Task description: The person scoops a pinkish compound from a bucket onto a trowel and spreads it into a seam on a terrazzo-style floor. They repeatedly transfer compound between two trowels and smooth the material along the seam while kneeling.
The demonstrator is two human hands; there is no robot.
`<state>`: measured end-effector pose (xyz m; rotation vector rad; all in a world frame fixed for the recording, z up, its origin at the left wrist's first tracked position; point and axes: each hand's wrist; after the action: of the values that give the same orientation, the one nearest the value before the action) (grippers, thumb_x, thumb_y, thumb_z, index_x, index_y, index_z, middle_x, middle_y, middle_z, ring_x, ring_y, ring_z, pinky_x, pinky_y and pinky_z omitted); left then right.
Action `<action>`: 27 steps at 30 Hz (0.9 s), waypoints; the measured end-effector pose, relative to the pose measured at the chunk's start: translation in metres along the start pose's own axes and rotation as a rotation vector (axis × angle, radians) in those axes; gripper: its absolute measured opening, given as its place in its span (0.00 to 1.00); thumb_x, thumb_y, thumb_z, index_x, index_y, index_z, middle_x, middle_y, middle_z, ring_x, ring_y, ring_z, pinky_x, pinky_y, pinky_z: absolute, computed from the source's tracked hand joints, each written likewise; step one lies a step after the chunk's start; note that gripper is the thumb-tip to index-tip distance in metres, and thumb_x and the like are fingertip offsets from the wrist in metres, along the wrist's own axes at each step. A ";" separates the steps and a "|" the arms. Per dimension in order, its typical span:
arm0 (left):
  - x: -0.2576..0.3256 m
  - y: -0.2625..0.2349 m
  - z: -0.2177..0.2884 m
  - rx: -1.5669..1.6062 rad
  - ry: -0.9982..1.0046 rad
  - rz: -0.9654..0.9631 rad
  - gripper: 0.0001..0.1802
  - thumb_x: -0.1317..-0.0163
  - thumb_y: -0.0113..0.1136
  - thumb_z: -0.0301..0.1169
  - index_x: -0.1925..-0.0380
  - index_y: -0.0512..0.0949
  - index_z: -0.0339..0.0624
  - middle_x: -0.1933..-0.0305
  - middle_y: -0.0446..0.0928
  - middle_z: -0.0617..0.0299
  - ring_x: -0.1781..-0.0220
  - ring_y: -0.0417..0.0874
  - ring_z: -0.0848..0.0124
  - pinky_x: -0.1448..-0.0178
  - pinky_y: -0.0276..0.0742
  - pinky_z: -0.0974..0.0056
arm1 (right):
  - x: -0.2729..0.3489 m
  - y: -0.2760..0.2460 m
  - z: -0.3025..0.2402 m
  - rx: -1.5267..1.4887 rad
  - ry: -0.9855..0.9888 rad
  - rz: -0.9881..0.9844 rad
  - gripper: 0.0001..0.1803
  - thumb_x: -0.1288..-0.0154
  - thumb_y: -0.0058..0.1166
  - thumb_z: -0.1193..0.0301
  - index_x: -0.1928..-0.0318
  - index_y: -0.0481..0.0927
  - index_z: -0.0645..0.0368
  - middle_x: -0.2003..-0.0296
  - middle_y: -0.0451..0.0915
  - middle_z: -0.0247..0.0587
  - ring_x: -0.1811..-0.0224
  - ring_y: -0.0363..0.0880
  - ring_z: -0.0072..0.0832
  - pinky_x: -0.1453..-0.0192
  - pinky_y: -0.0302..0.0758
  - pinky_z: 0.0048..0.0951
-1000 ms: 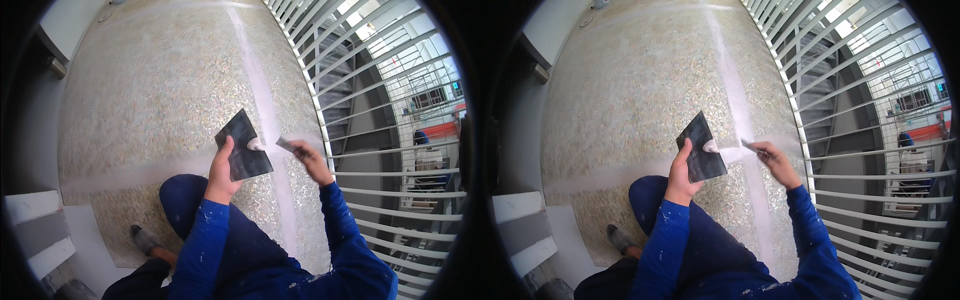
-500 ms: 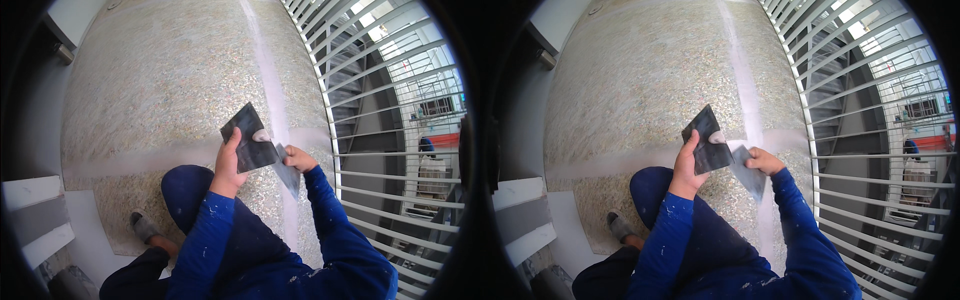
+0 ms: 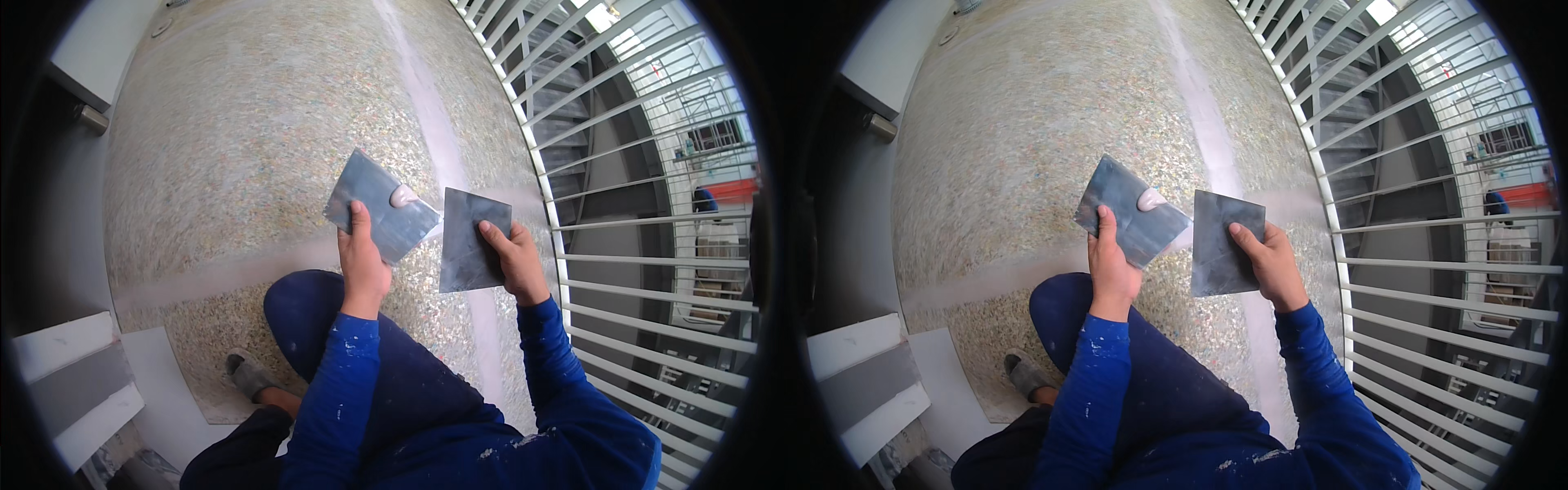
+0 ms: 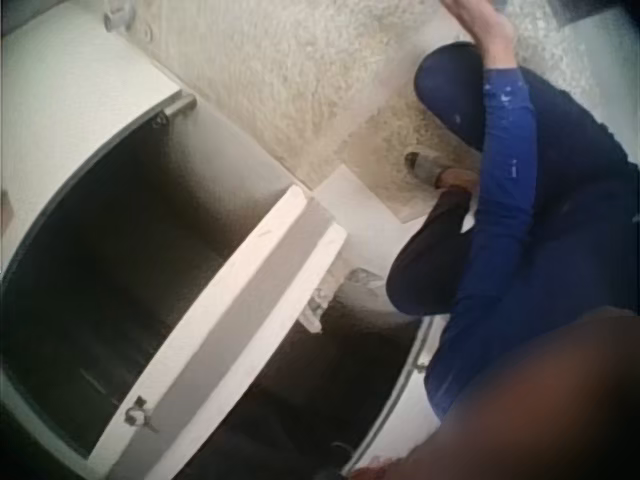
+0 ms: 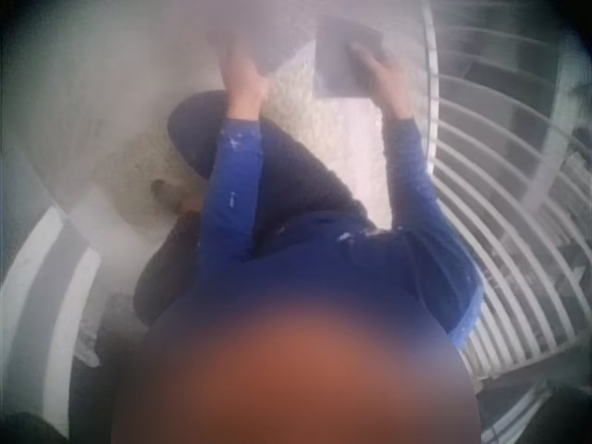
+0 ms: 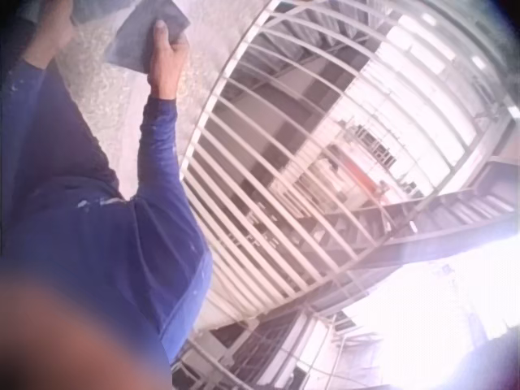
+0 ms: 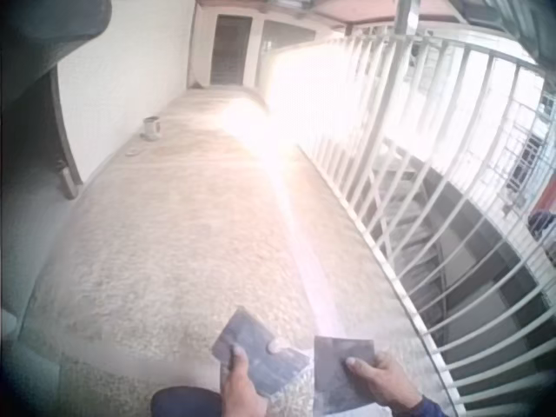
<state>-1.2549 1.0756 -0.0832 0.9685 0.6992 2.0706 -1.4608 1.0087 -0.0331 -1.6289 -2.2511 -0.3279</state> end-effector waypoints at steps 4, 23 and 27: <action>0.001 0.001 0.000 -0.004 0.001 -0.022 0.31 0.27 0.54 0.49 0.33 0.62 0.43 0.36 0.71 0.55 0.37 0.77 0.61 0.37 0.78 0.54 | 0.000 -0.002 0.001 -0.021 -0.026 -0.010 0.17 0.28 0.59 0.65 0.50 0.81 0.67 0.59 0.85 0.37 0.61 0.82 0.19 0.55 0.78 0.23; 0.021 0.006 -0.006 -0.769 0.057 -0.311 0.28 0.21 0.44 0.47 0.35 0.69 0.34 0.37 0.75 0.53 0.37 0.75 0.66 0.33 0.68 0.61 | -0.025 0.018 0.020 -0.192 0.032 0.016 0.21 0.31 0.63 0.60 0.50 0.81 0.68 0.60 0.85 0.40 0.62 0.83 0.23 0.55 0.79 0.25; 0.020 -0.024 0.040 -0.905 0.039 -0.164 0.36 0.25 0.46 0.56 0.36 0.70 0.31 0.37 0.76 0.50 0.37 0.76 0.62 0.32 0.68 0.60 | -0.048 -0.057 0.033 -0.304 0.144 -0.128 0.20 0.30 0.61 0.59 0.47 0.80 0.61 0.53 0.84 0.41 0.51 0.83 0.31 0.44 0.79 0.35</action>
<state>-1.2223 1.1116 -0.0697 0.3328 -0.1687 1.9367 -1.5057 0.9614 -0.0816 -1.5436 -2.2848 -0.8290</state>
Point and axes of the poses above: each hand's wrist, its own x-axis away from the middle knuckle, its own y-axis out of the palm, z = x × y
